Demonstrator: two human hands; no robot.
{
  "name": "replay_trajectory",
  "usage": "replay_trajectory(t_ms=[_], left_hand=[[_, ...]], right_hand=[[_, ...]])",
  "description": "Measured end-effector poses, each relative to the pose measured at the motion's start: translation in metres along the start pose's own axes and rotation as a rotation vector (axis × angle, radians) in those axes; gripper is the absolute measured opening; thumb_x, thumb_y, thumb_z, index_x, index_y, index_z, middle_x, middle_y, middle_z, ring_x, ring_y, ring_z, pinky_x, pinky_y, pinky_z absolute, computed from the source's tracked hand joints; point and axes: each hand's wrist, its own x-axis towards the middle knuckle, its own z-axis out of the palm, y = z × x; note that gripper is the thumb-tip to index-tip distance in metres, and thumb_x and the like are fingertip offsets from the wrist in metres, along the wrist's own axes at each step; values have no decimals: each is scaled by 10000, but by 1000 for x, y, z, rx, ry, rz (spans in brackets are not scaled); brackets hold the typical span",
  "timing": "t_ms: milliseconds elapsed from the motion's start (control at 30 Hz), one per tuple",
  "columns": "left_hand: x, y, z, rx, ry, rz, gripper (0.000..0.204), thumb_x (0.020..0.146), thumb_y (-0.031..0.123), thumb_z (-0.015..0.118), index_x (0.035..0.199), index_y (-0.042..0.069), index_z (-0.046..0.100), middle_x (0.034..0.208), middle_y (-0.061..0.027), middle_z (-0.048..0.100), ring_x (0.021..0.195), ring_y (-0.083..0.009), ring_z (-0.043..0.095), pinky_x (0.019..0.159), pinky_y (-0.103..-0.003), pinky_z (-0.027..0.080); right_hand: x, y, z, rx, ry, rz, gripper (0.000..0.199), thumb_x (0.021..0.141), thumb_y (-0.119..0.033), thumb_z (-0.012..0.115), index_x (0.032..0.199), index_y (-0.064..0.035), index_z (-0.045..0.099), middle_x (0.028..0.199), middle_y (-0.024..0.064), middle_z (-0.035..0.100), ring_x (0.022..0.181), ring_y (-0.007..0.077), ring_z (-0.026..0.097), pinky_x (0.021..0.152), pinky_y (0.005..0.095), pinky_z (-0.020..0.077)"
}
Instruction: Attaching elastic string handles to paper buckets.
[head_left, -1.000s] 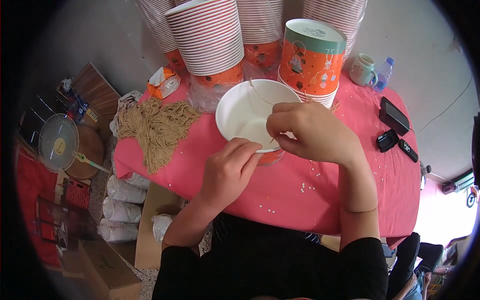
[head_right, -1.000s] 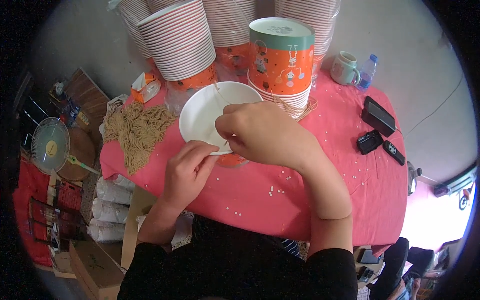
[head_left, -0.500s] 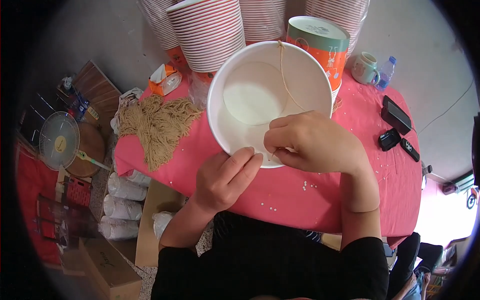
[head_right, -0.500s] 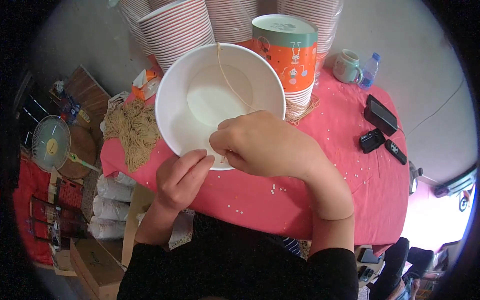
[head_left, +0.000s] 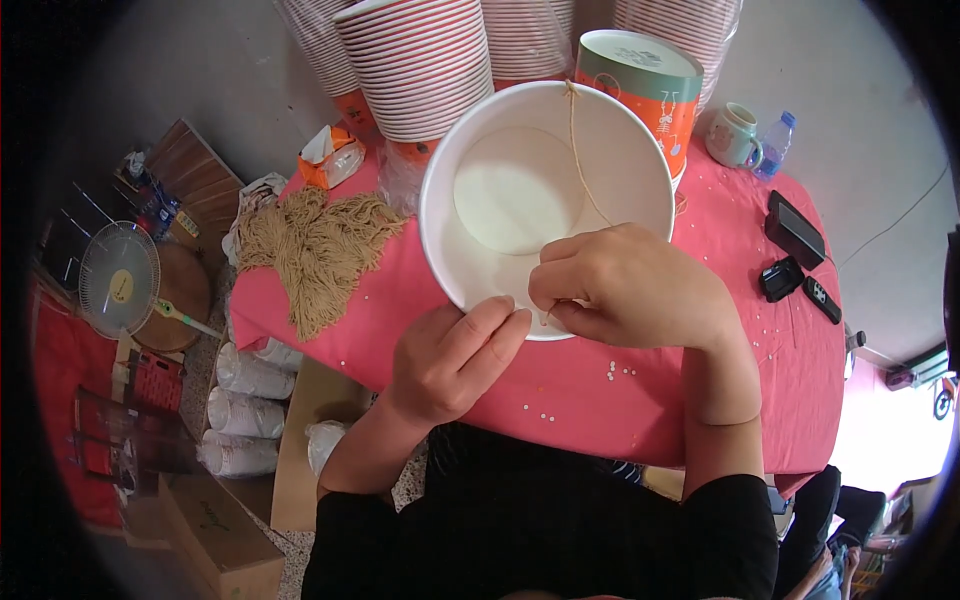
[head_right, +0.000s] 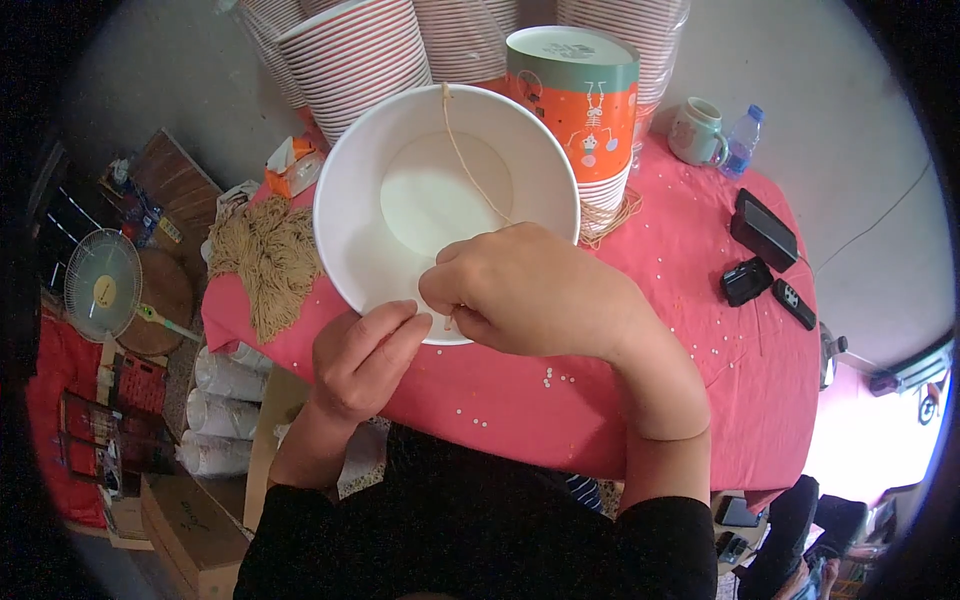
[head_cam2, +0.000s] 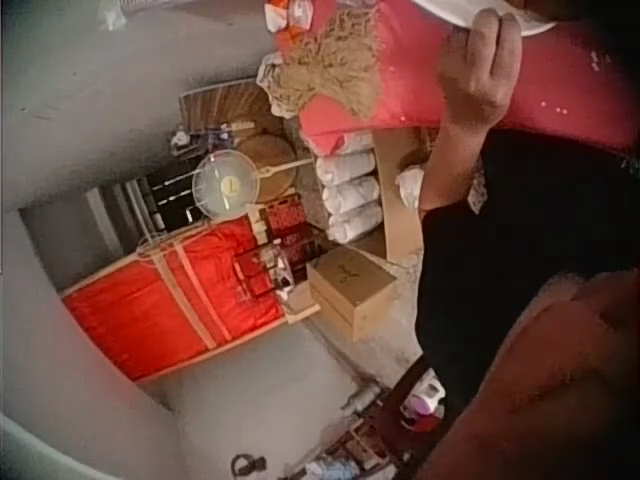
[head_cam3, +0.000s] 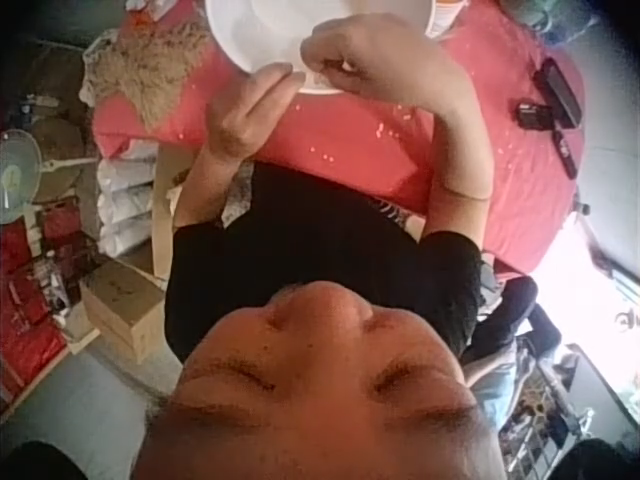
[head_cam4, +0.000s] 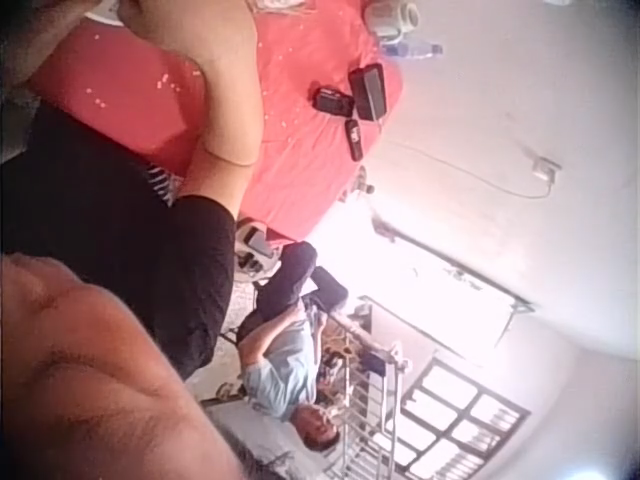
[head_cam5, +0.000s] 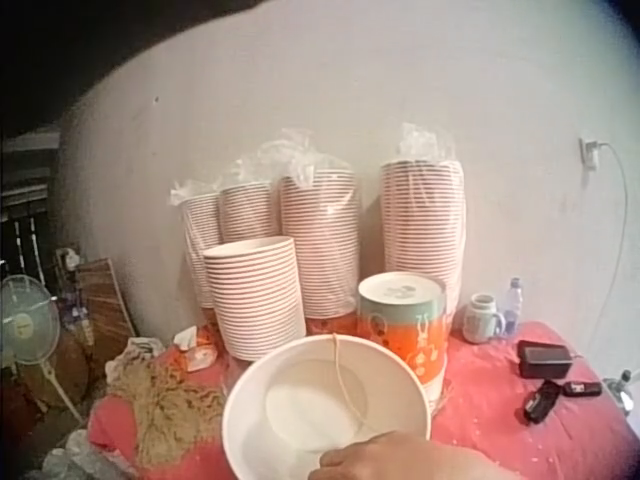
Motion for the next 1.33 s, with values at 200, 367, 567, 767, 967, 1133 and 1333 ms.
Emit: replay_trajectory(t_ms=[200,367,567,767,967,1133,1333], left_hand=[[0,-1,-1,11,-5,9,288,720,54,666,1005,14,688,1018,-90,632,660,-166,603,554,-279,493],[3,-1,0,-10,2,5,281,729,41,671,1008,6,685,1007,-95,632,667,-173,611,540,-276,490],[-2,-1,2,-118,4,-111,297,752,7,702,1041,24,632,987,-91,644,700,-218,636,564,-312,508],[-6,-10,14,-387,-35,-302,314,785,12,729,1020,40,523,1002,-104,668,769,-310,659,642,-370,535],[-10,-23,29,-516,-56,-399,303,787,-33,714,1011,45,524,1074,-126,657,815,-269,679,638,-334,555],[-7,-28,36,-579,-21,-438,308,787,-56,712,1012,30,520,1164,-154,610,838,-229,666,655,-302,571],[-28,-21,46,-241,71,-498,455,750,-13,772,1102,41,490,1264,-167,510,982,-295,602,794,-338,550]], right_hand=[[2,-5,-3,32,-55,16,67,784,-69,591,737,-48,549,739,117,602,741,336,618,634,448,472],[1,-3,-1,54,-44,3,56,802,-77,593,756,-55,571,751,110,606,751,328,619,642,443,471],[5,1,0,147,-86,-20,62,810,-57,606,749,-54,590,748,105,602,750,315,614,645,427,471],[11,20,9,283,-186,38,32,794,-16,645,821,-25,630,750,79,626,681,268,614,623,359,466],[18,33,13,332,-280,194,28,824,-12,632,845,-8,651,685,75,628,596,175,575,585,306,455],[20,39,14,372,-242,191,43,821,-31,623,827,2,650,656,73,617,576,148,560,570,305,451],[22,40,14,382,-184,206,65,813,-47,629,810,13,654,664,98,639,576,187,576,593,315,473]])
